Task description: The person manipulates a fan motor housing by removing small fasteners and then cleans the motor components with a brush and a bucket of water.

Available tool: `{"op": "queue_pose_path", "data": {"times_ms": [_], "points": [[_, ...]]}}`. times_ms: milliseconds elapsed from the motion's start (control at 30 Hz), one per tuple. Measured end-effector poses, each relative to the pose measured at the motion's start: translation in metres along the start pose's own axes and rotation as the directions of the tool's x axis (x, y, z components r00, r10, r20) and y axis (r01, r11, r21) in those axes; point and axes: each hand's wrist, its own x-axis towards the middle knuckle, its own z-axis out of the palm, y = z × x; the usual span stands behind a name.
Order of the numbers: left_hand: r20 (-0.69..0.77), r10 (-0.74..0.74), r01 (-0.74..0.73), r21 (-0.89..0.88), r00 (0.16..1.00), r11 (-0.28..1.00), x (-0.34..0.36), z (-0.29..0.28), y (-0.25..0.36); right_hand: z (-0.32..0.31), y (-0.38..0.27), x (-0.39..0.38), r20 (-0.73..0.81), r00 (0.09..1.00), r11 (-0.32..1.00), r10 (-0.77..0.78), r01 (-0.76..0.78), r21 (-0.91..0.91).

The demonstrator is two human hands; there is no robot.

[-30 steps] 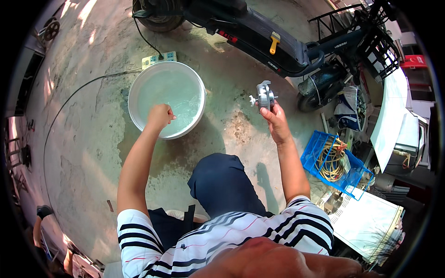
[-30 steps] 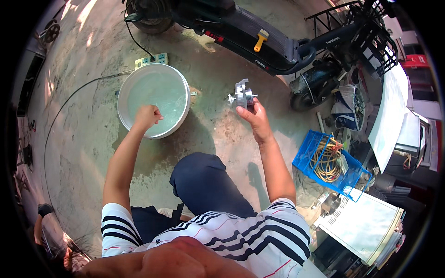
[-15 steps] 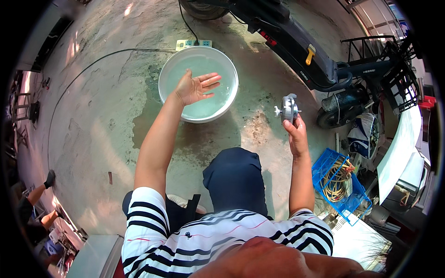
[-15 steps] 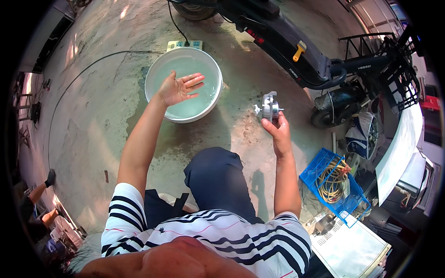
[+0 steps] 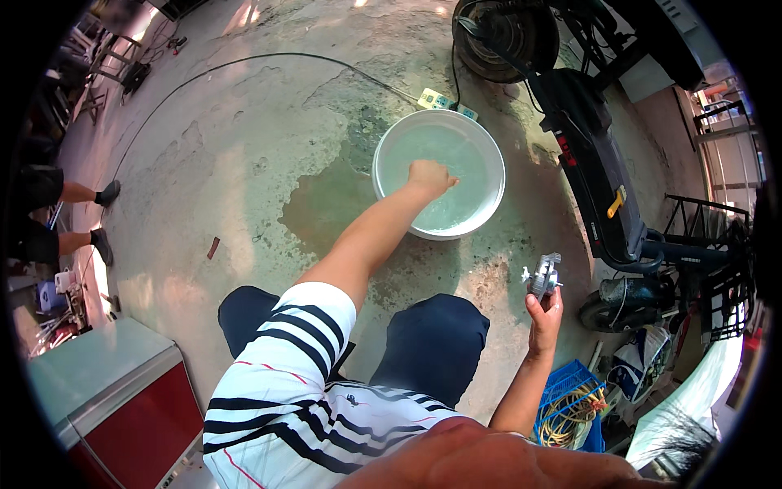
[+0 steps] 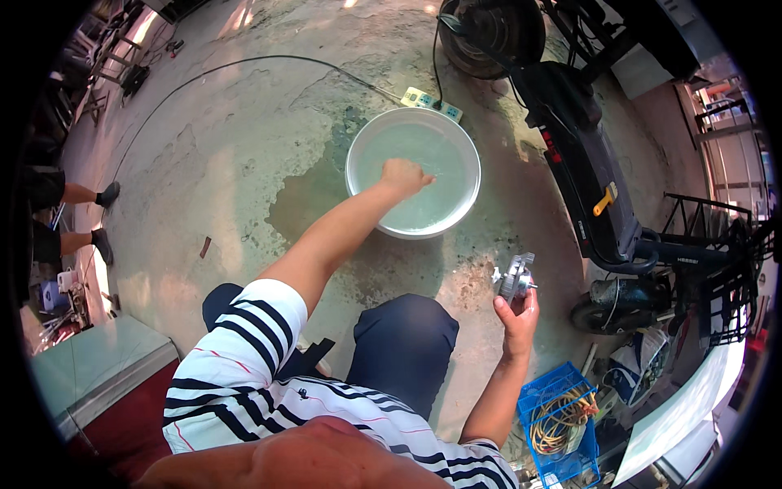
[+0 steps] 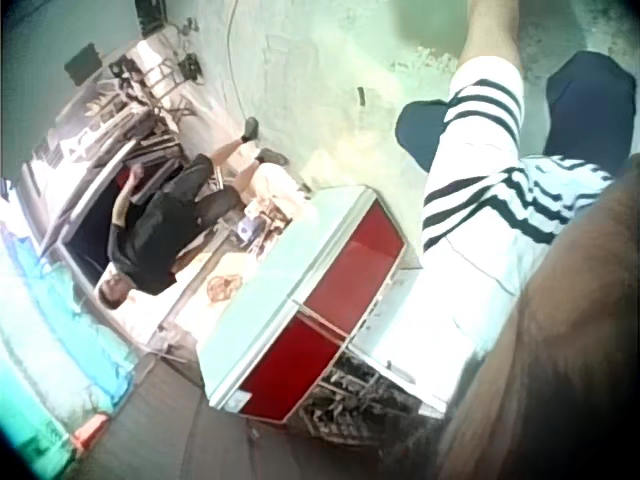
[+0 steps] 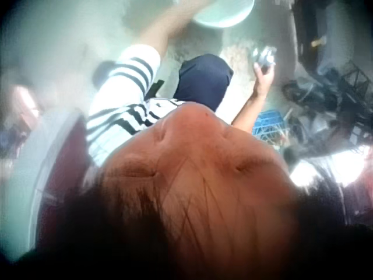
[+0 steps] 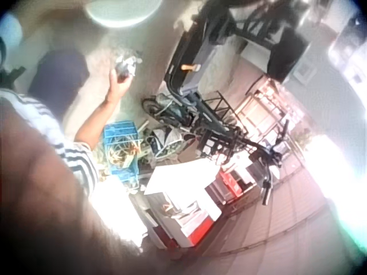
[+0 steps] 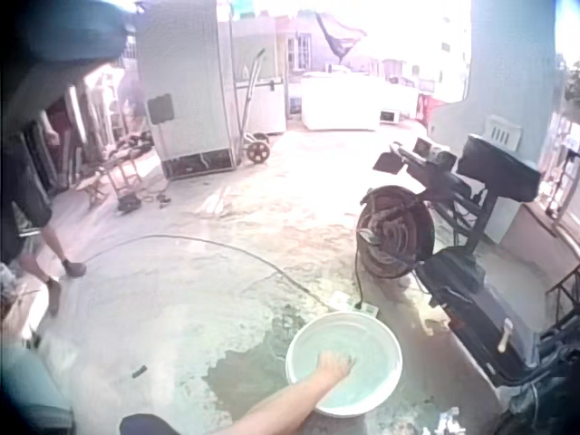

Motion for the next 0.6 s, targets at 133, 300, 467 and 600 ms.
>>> {"op": "queue_pose_path", "data": {"times_ms": [133, 300, 467, 600], "points": [[-0.318, -0.122, 0.091, -0.109, 0.94, 0.99, 0.014, 0.054, -0.021, 0.011, -0.004, -0.002, 0.006, 0.996, 0.994, -0.091, 0.091, -0.055], [0.342, 0.104, -0.125, 0.041, 0.934, 0.991, 0.004, 0.049, -0.026, 0.013, -0.009, 0.012, 0.08, 0.994, 0.989, -0.07, 0.079, -0.123], [-0.109, 0.252, -0.259, -0.055, 0.962, 0.964, -0.059, -0.031, -0.022, 0.072, -0.055, 0.028, 0.205, 0.962, 0.976, -0.178, 0.199, -0.087], [-0.347, 0.083, -0.17, -0.228, 0.934, 0.959, -0.131, -0.063, -0.066, 0.152, -0.102, 0.028, 0.383, 0.901, 0.979, -0.203, 0.187, 0.078]]}}
